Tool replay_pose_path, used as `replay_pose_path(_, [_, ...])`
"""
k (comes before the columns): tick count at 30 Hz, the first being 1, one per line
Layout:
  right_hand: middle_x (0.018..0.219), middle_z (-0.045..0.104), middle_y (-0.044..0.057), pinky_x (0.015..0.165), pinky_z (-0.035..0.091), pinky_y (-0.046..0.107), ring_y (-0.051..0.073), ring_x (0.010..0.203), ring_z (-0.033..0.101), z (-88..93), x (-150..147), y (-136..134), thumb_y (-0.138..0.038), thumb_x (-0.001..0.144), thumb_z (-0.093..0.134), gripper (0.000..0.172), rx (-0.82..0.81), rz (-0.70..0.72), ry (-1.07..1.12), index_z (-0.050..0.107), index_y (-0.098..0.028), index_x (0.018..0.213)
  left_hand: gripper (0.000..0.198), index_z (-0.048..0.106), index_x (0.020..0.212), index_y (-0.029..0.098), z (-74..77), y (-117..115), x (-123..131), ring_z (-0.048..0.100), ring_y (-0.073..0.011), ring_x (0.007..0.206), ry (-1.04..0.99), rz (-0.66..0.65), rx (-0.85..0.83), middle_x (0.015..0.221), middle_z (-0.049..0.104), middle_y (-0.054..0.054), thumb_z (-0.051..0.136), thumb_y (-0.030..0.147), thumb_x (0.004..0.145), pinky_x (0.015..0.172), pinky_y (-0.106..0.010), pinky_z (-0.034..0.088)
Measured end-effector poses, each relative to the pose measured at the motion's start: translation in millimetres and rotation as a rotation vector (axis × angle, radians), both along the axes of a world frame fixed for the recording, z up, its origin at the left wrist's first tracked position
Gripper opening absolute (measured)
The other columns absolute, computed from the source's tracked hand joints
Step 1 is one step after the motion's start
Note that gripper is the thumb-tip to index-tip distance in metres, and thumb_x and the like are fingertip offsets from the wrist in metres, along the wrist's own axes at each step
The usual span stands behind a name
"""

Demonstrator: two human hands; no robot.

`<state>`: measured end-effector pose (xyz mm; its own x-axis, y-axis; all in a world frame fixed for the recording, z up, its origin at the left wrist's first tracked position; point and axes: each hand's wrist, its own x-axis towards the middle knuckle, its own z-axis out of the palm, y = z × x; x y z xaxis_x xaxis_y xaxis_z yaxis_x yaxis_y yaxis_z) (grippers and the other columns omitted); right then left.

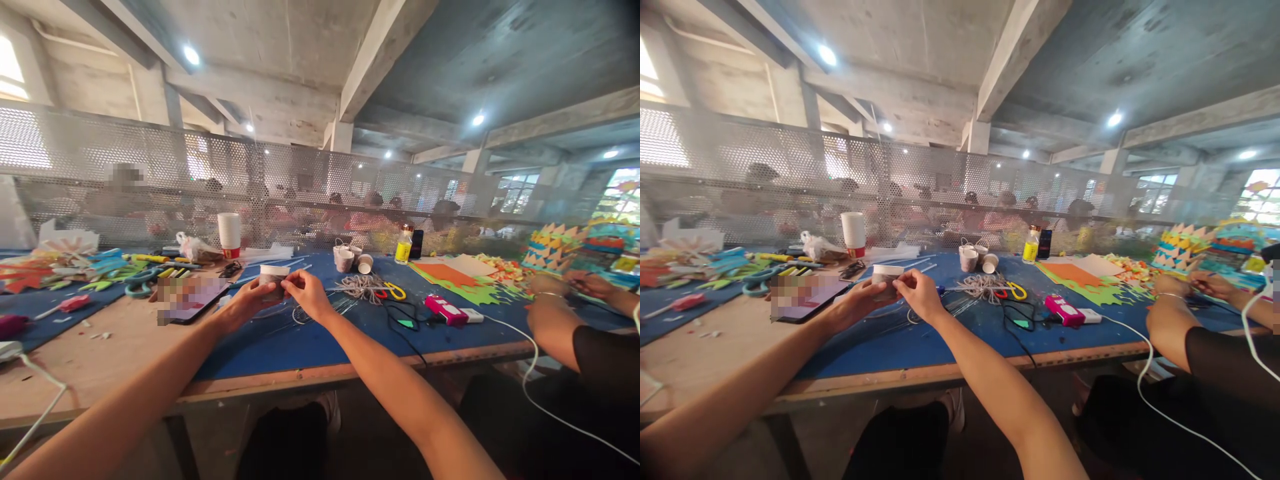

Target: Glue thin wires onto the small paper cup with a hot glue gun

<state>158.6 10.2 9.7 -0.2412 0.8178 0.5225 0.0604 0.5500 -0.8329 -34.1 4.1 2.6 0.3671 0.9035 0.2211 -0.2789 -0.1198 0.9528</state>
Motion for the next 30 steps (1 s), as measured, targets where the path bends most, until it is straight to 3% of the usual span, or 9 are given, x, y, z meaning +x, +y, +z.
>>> replay_pose_path(21, [0.071,0.068,-0.001,0.069,0.054,0.028,0.016,0.066,0.067,-2.2,1.1,2.8,-0.051,0.084,0.07,0.031,-0.003,0.009,0.014,0.061,-0.022,0.087,0.027,0.077,0.112,0.016,0.3,0.1,3.8,0.07,-0.0263,0.108,-0.068,-0.035,-0.063,0.115,0.077,-0.01,0.068,0.029,0.09,0.108,-0.045,0.049])
replay_pose_path(30, [0.071,0.067,-0.002,0.067,0.054,0.026,0.015,0.066,0.067,5.1,3.0,3.0,-0.052,0.083,0.07,0.033,-0.035,0.004,0.049,0.061,-0.021,0.086,0.026,0.079,0.108,0.015,-0.1,5.0,8.7,0.069,-0.0267,0.108,-0.115,-0.052,-0.107,0.113,0.078,-0.012,0.066,0.03,0.091,0.107,-0.045,0.049])
